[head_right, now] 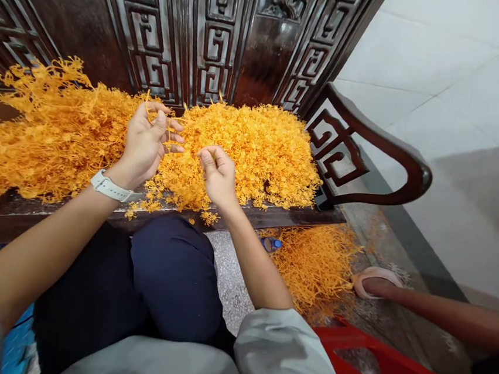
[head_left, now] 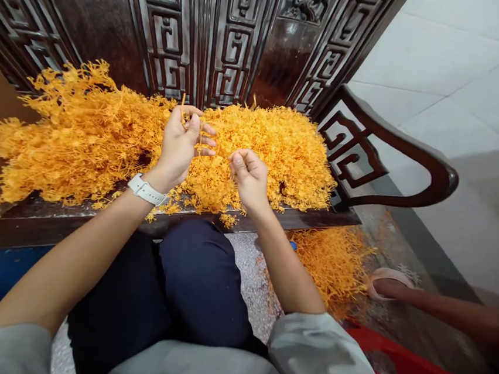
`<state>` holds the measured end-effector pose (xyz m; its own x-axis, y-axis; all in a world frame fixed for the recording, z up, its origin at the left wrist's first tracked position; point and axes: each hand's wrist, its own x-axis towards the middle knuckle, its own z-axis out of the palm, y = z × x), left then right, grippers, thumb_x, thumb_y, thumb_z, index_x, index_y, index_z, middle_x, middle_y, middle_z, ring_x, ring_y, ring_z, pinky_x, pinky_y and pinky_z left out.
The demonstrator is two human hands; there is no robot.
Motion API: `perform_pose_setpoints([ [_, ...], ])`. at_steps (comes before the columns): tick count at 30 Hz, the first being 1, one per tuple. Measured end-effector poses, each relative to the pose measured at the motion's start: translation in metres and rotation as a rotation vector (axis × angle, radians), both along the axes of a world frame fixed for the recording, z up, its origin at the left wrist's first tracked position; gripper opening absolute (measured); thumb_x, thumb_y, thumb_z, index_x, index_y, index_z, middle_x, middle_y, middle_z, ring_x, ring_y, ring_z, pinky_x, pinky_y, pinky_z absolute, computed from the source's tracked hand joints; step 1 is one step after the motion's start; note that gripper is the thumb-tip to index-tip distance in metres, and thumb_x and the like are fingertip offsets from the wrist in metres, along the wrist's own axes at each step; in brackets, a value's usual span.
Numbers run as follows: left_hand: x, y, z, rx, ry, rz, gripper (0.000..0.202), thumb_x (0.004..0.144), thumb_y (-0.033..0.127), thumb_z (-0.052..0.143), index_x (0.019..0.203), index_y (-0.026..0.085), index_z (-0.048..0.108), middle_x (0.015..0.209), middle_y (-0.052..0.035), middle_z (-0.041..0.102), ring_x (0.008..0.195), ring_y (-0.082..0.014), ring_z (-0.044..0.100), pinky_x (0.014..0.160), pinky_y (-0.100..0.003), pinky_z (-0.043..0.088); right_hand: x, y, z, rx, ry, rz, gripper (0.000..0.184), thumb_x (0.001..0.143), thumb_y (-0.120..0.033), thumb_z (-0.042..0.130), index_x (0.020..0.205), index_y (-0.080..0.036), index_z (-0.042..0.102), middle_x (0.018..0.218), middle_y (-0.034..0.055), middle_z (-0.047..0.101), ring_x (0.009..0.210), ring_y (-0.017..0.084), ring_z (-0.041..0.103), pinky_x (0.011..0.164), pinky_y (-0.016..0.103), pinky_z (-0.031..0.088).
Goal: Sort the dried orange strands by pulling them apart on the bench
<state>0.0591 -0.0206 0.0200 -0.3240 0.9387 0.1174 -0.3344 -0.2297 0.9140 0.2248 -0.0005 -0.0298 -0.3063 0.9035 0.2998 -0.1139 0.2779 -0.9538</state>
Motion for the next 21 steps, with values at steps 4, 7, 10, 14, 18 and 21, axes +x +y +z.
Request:
perform_pose_setpoints([
  [4,0.005,0.005,-0.004,-0.006,0.091,0.016,0.023,0.099,0.041,0.075,0.102,0.025,0.059,0.069,0.0028,0.049,0.051,-0.0081,0.040,0.047,-0.024,0.025,0.007,-0.002,0.008,0.070,-0.020,-0.124,0.031,0.102,-0.056,0.053,0.094,-0.025,0.054,0.078,0.0006,0.046,0.063,0.014,0.042,0.057,0.031,0.036],
  [7,0.001,0.014,-0.001,-0.029,0.049,0.111,0.016,0.102,0.036,0.069,0.100,0.027,0.056,0.068,0.0038,0.043,0.050,-0.0088,0.030,0.047,-0.026,0.019,0.015,-0.024,0.017,0.340,-0.211,-0.066,0.023,0.108,-0.043,0.049,0.096,-0.025,0.058,0.084,0.0025,0.059,0.069,0.015,0.053,0.064,0.033,0.044],
  [10,-0.011,0.027,-0.001,-0.071,-0.019,0.181,0.016,0.103,0.033,0.066,0.097,0.027,0.052,0.068,0.0043,0.040,0.050,-0.0094,0.025,0.049,-0.028,0.016,0.023,-0.067,0.032,0.600,-0.318,0.173,0.017,0.107,-0.022,0.047,0.098,-0.026,0.060,0.086,0.0016,0.067,0.072,0.014,0.062,0.067,0.031,0.048],
  [14,-0.047,0.041,-0.005,-0.128,-0.162,0.341,0.019,0.107,0.023,0.058,0.093,0.024,0.045,0.069,0.0051,0.036,0.052,-0.0085,0.021,0.053,-0.031,0.011,0.036,-0.112,0.050,0.694,-0.175,0.357,0.018,0.104,-0.013,0.052,0.105,-0.027,0.063,0.081,-0.0003,0.069,0.066,0.012,0.063,0.061,0.028,0.052],
  [18,-0.076,0.040,-0.004,-0.131,-0.307,0.355,0.027,0.099,-0.002,0.042,0.093,0.023,0.045,0.068,0.0047,0.037,0.049,-0.0093,0.019,0.053,-0.032,0.013,0.046,-0.081,0.036,0.658,-0.415,0.025,0.034,0.104,-0.022,0.058,0.137,-0.029,0.065,0.116,0.0111,0.070,0.098,0.022,0.071,0.088,0.041,0.062],
  [21,-0.074,0.035,-0.001,-0.103,-0.330,0.332,0.031,0.088,-0.006,0.047,0.090,0.025,0.048,0.067,0.0043,0.040,0.047,-0.0096,0.022,0.050,-0.029,0.019,0.043,-0.038,0.010,0.472,-0.709,-0.227,0.058,0.102,-0.042,0.060,0.156,-0.022,0.051,0.157,0.0240,0.045,0.139,0.043,0.056,0.113,0.067,0.049],
])
